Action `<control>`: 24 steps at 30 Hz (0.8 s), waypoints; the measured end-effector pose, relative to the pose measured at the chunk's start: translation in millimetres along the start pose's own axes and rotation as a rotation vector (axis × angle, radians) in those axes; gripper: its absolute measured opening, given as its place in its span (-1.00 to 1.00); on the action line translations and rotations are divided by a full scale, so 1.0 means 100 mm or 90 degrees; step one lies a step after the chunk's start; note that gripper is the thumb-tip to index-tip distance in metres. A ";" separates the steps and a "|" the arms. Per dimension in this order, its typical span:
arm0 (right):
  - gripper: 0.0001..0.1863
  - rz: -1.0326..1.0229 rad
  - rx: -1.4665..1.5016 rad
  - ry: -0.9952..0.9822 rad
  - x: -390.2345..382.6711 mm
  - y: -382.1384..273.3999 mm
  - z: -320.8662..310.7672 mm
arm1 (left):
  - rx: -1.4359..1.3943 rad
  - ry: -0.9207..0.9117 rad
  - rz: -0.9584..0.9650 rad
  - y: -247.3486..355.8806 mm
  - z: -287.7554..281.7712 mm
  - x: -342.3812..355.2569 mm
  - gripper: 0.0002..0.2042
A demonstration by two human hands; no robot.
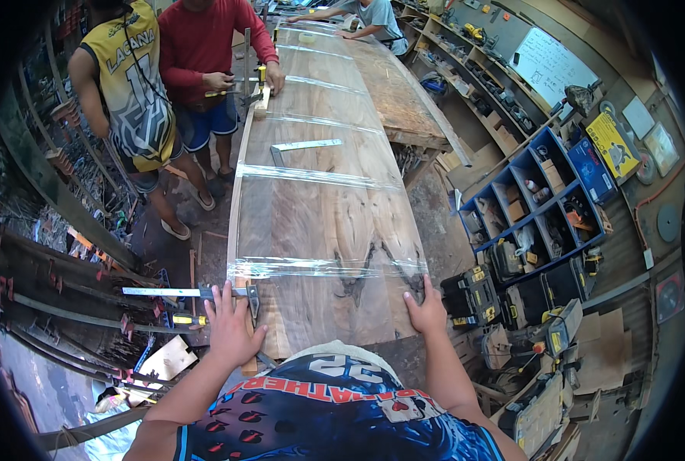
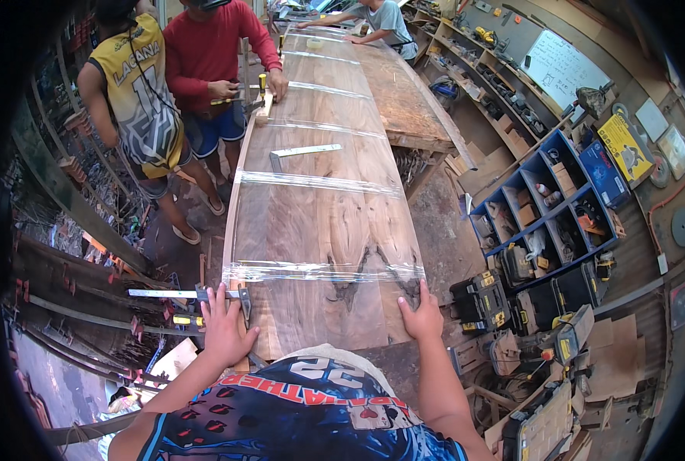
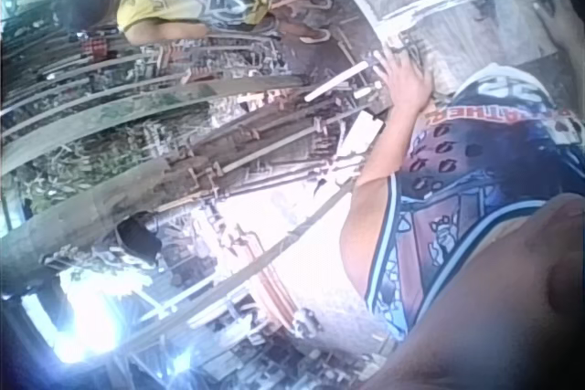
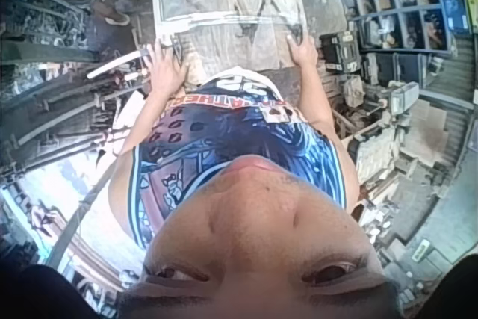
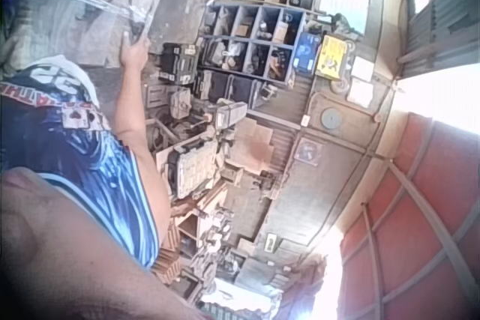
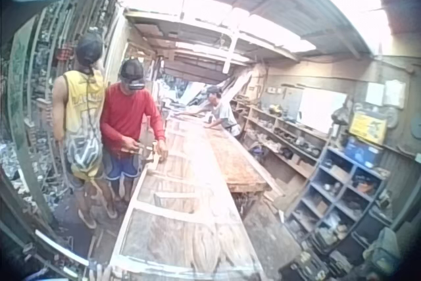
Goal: The person works with others to measure and clamp a large wooden slab, using a measuring tape and bar clamps to secure the wood.
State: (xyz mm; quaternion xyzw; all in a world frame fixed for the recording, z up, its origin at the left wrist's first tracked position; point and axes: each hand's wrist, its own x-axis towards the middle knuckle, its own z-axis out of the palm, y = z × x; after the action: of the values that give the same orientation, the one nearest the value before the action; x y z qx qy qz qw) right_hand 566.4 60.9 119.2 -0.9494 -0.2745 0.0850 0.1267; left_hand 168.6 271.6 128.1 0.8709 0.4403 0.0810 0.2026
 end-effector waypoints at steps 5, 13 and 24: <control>-0.08 0.005 -0.004 -0.002 -0.01 -0.02 -0.02 | -0.004 0.003 0.003 -0.01 0.01 0.00 -0.33; -0.09 0.003 -0.013 0.004 -0.01 -0.03 -0.02 | -0.010 0.006 0.005 -0.01 0.00 0.00 -0.33; -0.08 -0.001 -0.006 0.007 0.00 0.00 0.00 | -0.002 0.002 0.000 0.00 0.01 0.00 -0.33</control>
State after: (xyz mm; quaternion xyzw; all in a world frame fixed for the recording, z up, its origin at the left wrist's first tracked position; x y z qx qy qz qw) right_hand 566.1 60.8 118.8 -0.9503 -0.2748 0.0781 0.1239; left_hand 168.5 271.5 127.1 0.8703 0.4409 0.0831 0.2033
